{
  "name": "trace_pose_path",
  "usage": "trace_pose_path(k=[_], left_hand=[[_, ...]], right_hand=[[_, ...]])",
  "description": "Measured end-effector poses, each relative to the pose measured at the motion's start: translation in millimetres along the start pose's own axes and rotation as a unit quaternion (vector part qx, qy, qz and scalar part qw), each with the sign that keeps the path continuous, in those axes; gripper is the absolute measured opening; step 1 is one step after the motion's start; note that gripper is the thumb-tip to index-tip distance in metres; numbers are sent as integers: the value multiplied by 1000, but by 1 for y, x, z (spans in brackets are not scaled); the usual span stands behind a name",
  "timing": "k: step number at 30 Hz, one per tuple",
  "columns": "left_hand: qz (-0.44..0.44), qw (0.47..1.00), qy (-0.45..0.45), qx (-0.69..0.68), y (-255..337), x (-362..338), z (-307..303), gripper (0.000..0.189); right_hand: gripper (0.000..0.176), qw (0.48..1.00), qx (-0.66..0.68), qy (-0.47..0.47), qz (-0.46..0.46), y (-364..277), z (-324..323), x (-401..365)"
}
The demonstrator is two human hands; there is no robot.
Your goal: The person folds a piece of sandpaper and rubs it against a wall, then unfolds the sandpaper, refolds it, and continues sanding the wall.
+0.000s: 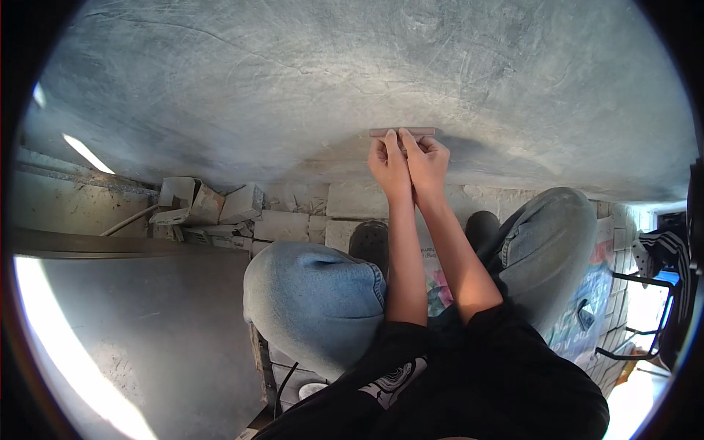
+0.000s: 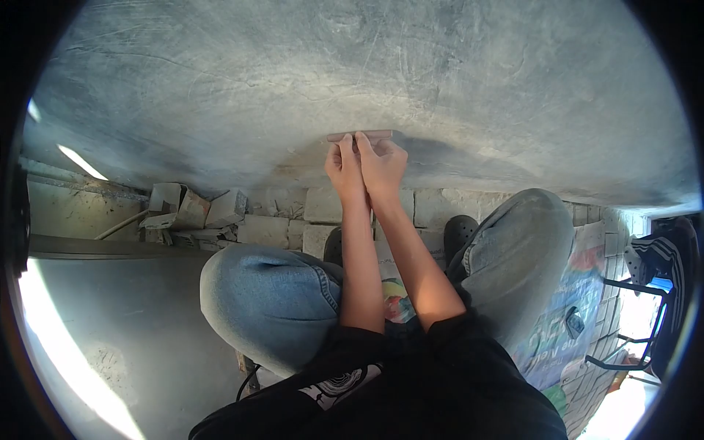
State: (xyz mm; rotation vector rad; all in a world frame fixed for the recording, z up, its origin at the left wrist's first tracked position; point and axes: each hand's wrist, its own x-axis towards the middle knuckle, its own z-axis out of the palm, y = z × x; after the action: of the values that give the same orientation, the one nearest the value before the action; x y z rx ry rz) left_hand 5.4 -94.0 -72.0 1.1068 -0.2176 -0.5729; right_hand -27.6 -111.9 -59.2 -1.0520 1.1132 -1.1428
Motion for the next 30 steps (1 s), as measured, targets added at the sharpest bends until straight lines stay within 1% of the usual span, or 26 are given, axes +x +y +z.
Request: trace_pose_path(k=[1,2,3,5,6,7,9,11,15,16,18,19,20,21,22,23,24,25,27,28,29,30], left_hand=[[0,1000,21,0,-7,0,-2,21],[0,999,42,-1,-13,1,-4,21],[2,999,42,-4,-21,1,-9,21],[-38,998,47,-3,-36,4,-18,21],[-37,998,48,-4,-30,5,-15,21],[-24,999,44,-9,-19,4,-9,21],[-16,999,43,-7,-4,0,-3,21],[-21,999,18,-43,6,1,1,21],[-12,998,32,-60,-9,2,-4,20],[-28,996,37,-76,-11,2,-4,21],[-42,993,45,-98,-12,1,-4,22],[-68,993,54,-80,-12,1,-4,23],[-94,992,63,-61,-11,1,-4,26],[-92,991,67,-67,-4,-1,-3,26],[-138,987,61,-49,7,-5,-3,29],[-184,981,54,-30,16,-9,-3,33],[-183,981,60,-33,13,-11,-7,33],[-199,976,82,-27,4,-12,-10,34],[-217,970,110,-27,-15,-11,-22,35],[-200,969,141,-24,-23,-11,-26,32],[-183,968,171,-21,-32,-10,-29,31],[-184,967,174,-26,-35,-8,-30,31]], right_hand=[[24,1000,0,0,-1,13,-3,3],[24,998,-57,-2,1,30,-5,7],[24,993,-115,-4,2,41,-7,9],[23,995,-100,-1,9,43,-7,7],[22,996,-83,3,19,44,-6,7],[22,996,-84,2,20,29,-1,4],[21,998,-35,-6,-53,3,2,-2],[21,998,-42,-8,-52,1,2,-3],[21,996,-64,-16,-67,6,1,-2],[21,995,-66,-20,-68,12,1,-1],[20,985,-111,1,-132,17,1,0],[20,984,-112,-3,-137,15,-1,0],[19,977,-153,1,-150,13,-4,-1],[18,968,-194,5,-162,10,-7,-3],[18,967,-195,-1,-164,5,-11,-3],[17,960,-204,-13,-189,1,-16,-2],[16,953,-213,-26,-214,-3,-22,-2],[16,952,-215,-34,-215,-6,-27,1],[19,921,-317,-30,-223,-11,-33,6],[19,919,-320,-36,-226,-16,-31,5],[20,906,-351,-43,-233,-21,-28,4],[20,891,-382,-49,-240,-24,-24,4]])
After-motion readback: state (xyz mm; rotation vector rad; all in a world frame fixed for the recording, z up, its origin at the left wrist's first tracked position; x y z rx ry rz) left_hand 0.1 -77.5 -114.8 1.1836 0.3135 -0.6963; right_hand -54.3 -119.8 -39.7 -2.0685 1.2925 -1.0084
